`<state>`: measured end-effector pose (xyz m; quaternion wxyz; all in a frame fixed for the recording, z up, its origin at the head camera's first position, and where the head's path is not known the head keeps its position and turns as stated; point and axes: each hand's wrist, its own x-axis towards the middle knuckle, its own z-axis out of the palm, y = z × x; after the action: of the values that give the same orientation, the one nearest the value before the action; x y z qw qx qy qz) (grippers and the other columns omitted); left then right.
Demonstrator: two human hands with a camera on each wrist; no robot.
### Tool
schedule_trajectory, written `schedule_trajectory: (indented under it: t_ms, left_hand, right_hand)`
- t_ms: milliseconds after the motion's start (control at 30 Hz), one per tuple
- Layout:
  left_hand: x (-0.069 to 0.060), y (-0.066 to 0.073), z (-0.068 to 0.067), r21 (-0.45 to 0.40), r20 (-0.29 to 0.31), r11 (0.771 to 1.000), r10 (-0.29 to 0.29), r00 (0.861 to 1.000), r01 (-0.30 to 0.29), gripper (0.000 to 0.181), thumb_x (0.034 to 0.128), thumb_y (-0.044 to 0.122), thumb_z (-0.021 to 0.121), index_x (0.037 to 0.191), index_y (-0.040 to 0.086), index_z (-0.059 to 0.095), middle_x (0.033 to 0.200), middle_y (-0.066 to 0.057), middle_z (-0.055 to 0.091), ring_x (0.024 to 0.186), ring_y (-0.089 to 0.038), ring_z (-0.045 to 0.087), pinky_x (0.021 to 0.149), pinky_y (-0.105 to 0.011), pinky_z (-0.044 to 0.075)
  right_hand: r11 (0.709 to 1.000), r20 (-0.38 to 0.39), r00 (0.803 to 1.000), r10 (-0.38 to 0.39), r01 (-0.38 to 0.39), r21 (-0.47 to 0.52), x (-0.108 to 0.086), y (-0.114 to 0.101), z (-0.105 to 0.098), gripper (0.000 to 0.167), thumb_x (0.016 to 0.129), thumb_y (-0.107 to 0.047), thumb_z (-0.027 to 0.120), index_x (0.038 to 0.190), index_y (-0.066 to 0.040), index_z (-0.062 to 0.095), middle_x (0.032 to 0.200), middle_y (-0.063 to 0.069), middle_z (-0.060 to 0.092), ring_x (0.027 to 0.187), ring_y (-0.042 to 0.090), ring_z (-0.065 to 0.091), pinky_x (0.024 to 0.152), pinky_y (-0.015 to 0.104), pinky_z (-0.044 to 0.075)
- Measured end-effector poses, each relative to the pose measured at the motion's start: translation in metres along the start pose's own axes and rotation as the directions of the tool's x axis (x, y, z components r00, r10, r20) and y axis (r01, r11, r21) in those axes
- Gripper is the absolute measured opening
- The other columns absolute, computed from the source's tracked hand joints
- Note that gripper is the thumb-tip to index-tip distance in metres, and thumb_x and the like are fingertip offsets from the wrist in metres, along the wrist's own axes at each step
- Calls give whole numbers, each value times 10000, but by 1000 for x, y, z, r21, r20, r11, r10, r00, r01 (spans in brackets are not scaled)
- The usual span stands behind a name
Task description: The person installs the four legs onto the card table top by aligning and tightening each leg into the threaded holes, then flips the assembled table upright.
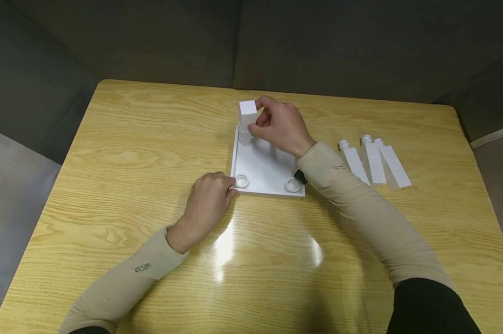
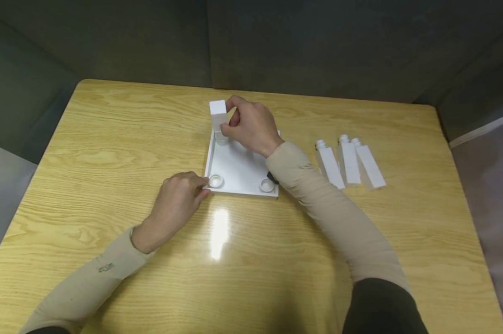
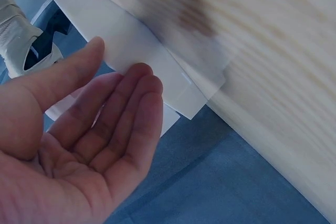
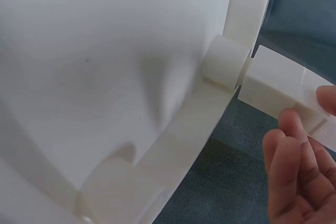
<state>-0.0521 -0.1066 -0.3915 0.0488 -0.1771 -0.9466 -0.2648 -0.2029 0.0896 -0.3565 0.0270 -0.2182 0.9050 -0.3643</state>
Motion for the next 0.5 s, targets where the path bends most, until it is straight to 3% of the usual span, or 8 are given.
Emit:
schedule_trajectory:
  t_ms: [300,500]
  left_hand:
    - [0,0,0,-5,7,1000,-2,1000,2,187,871,-10,904,1018,-84,815,913,-195,784,830,-325,766,757,-429,658]
    - [0,0,0,-9,8,1000,-4,1000,5,197,877,-2,903,1028,-91,812,919,-199,783,835,-326,768,752,-426,659]
  right_hand:
    - [1000,-25,1000,10,-10,12,0,0,1,333,921,-237,884,1075,-36,668,949,108,740,810,230,655,723,333,463]
    - [1000,-32,999,20,-20,-5,0,0,2,364,914,-276,897,1070,-38,671,1013,114,759,836,239,661,710,338,460]
